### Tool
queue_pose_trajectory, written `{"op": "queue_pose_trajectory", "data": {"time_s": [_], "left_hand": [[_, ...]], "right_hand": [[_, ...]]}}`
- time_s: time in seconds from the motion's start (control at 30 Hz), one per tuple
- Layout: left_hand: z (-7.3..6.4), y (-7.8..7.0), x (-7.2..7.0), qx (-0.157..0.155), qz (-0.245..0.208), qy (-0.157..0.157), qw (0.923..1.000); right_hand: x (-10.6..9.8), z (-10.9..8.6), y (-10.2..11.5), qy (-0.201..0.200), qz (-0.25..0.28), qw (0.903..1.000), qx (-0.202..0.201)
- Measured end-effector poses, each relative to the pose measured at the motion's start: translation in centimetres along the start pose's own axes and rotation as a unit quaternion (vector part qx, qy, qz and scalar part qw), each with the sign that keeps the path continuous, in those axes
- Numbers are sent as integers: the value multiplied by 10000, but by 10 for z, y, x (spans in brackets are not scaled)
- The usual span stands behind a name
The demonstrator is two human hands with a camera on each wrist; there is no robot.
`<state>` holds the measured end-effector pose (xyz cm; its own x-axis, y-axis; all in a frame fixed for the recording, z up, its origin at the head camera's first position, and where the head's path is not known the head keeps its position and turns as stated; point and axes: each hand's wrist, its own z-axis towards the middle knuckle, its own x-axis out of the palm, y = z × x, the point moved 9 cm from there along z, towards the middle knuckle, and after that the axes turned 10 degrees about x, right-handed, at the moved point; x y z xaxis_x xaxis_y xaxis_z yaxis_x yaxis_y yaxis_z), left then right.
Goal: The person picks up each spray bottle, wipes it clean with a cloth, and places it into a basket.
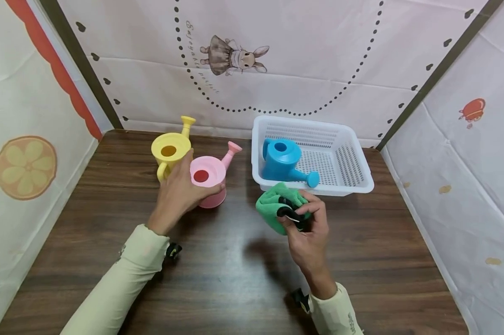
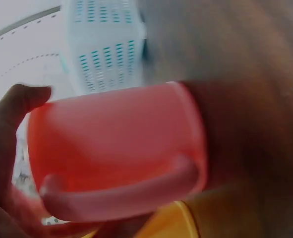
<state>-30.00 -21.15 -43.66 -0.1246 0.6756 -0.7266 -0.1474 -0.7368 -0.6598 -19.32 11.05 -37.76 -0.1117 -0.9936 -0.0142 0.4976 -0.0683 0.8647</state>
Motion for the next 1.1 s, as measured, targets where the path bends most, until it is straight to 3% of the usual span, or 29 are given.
{"op": "queue_pose_trajectory", "data": {"time_s": [0.13,0.27,0.37,0.47,0.63,0.73,0.87,1.0,1.1], "left_hand": [[-2,-4,-6,-80,-343,330,9988],[-14,-11,-8,-96,-1085,18,9940],[-23,-22,-3,171,-1686,-322,9850],[-32,-36,8,554,-2496,-510,9654],[-43,-67,23,1548,-3711,-410,9147],[-48,-78,24,2088,-3721,-476,9031],[-51,-80,22,2456,-3682,-711,8939],[-52,-79,17,2618,-3782,-811,8842],[-53,-77,12,2531,-3747,-957,8868]], "right_hand": [[-2,-2,-2,-6,-12,10000,40],[-6,1,-5,-169,-38,9998,102],[-2,8,-5,-306,-80,9994,115],[9,17,-4,-319,-135,9994,-69],[31,28,5,-326,-267,9970,-644],[43,24,14,-260,-318,9953,-872],[63,8,30,226,-473,9887,-1406],[66,5,36,365,-641,9820,-1741],[52,18,28,-50,-759,9833,-1656]]}}
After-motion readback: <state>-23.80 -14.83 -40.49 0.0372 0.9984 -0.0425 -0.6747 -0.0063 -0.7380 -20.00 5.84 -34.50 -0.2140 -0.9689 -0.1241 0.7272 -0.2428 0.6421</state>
